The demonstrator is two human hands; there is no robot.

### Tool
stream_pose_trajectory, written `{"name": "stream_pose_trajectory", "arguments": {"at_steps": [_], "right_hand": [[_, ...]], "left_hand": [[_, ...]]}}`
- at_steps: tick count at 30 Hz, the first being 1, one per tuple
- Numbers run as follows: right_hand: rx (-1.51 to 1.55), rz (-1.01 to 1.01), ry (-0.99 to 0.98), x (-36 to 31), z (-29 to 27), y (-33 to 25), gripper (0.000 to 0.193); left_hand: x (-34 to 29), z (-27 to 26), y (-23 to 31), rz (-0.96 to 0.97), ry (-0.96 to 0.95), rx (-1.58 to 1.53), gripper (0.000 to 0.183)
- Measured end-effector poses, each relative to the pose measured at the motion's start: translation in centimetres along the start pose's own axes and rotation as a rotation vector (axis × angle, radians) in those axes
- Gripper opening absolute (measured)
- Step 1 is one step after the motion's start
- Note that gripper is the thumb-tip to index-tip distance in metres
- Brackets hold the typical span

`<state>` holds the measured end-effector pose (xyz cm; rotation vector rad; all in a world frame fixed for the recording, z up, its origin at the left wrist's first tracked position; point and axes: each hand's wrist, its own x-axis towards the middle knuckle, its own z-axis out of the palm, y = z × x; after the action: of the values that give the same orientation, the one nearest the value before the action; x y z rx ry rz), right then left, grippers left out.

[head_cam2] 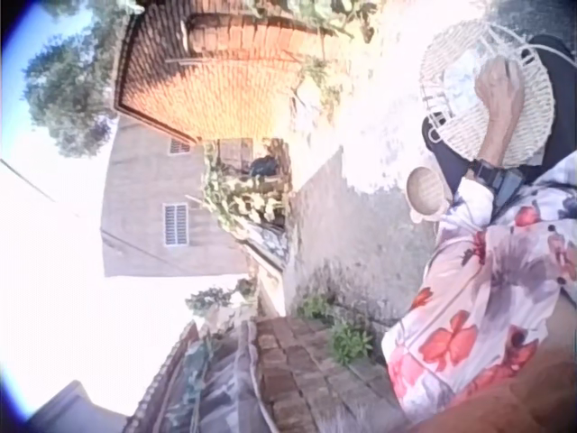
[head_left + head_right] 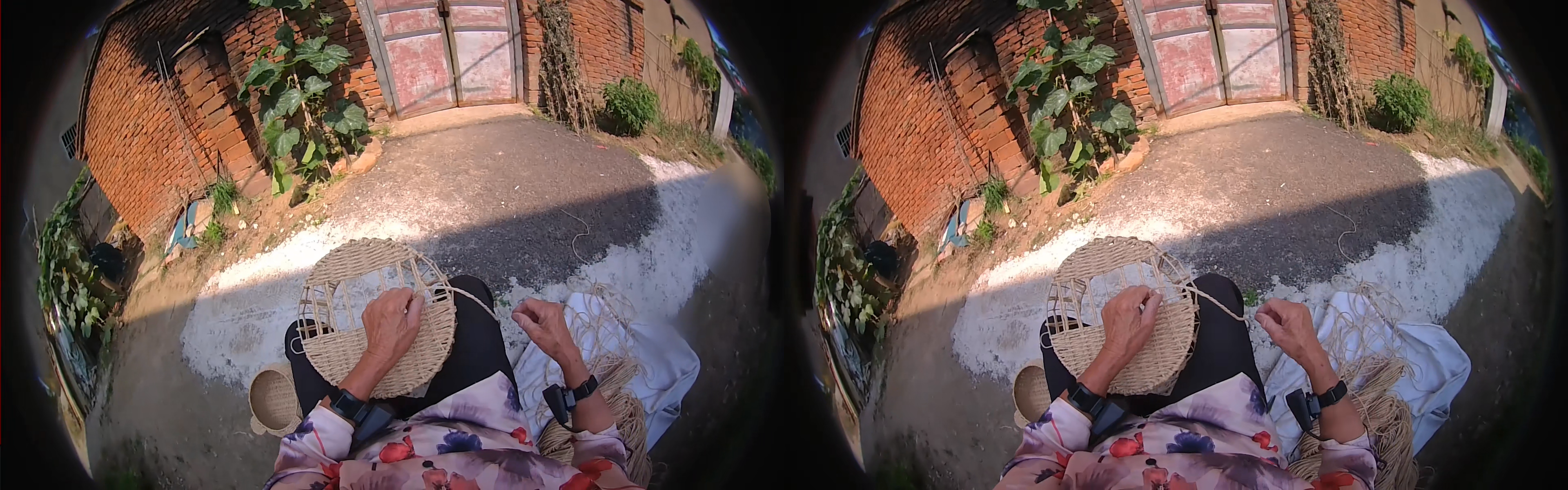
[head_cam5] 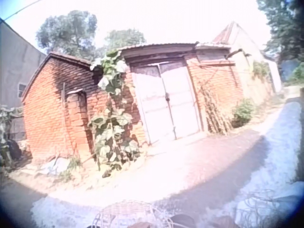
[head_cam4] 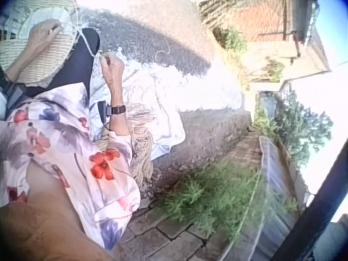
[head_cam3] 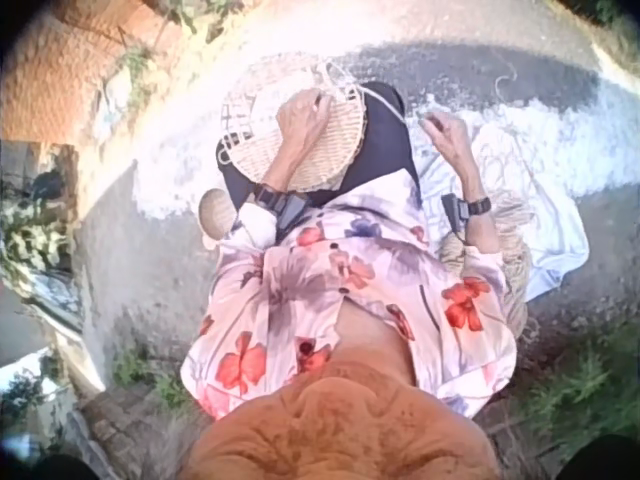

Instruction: Weaving the base and sides of a round basket or tray using thin strips of weaving material.

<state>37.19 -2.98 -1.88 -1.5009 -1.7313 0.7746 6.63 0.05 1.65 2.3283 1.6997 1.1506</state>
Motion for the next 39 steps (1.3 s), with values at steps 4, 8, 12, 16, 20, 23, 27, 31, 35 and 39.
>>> {"name": "stream_pose_trajectory", "arguments": {"at_steps": [4, 8, 12, 16, 20, 23, 27, 31, 35, 39], "right_hand": [[0.113, -0.42, 0.104, 2.3, 4.6, -6.8, 0.018], [0.153, -0.473, 0.525, 2.2, 7.0, -7.3, 0.014], [-0.031, -0.914, 0.358, -1.6, 6.6, -7.6, 0.015], [-0.235, -0.467, 0.227, 0.0, 8.6, -7.8, 0.05], [-0.406, -0.542, 0.111, 2.8, 9.4, -7.3, 0.065], [-0.441, -0.493, 0.115, 3.3, 10.7, -7.8, 0.065], [-0.498, -0.438, 0.04, 3.5, 11.0, -8.6, 0.06], [-0.483, -0.441, 0.037, 4.3, 10.9, -7.7, 0.058], [-0.382, -0.51, 0.117, 4.6, 11.5, -6.6, 0.058], [-0.259, -0.537, 0.16, 4.5, 11.7, -6.8, 0.058]], "left_hand": [[-0.6, -0.2, 0.1, 0.022, -0.075, -0.064, 0.018], [-0.9, -0.8, -0.5, 0.011, -0.058, -0.122, 0.016], [-0.8, -0.1, -1.1, -0.013, -0.041, -0.176, 0.018], [-0.8, -0.5, -1.1, -0.02, -0.097, -0.154, 0.02], [0.5, -0.6, -0.5, 0.06, -0.026, -0.126, 0.017], [2.9, -0.9, -0.5, 0.149, 0.013, -0.063, 0.013], [4.2, 0.2, -0.6, 0.12, -0.101, -0.013, 0.019], [4.0, 0.1, -0.2, 0.07, -0.247, -0.228, 0.039], [3.9, -0.5, -0.3, 0.018, -0.334, -0.22, 0.045], [1.3, -0.2, -0.9, -0.107, -0.221, -0.423, 0.04]]}}
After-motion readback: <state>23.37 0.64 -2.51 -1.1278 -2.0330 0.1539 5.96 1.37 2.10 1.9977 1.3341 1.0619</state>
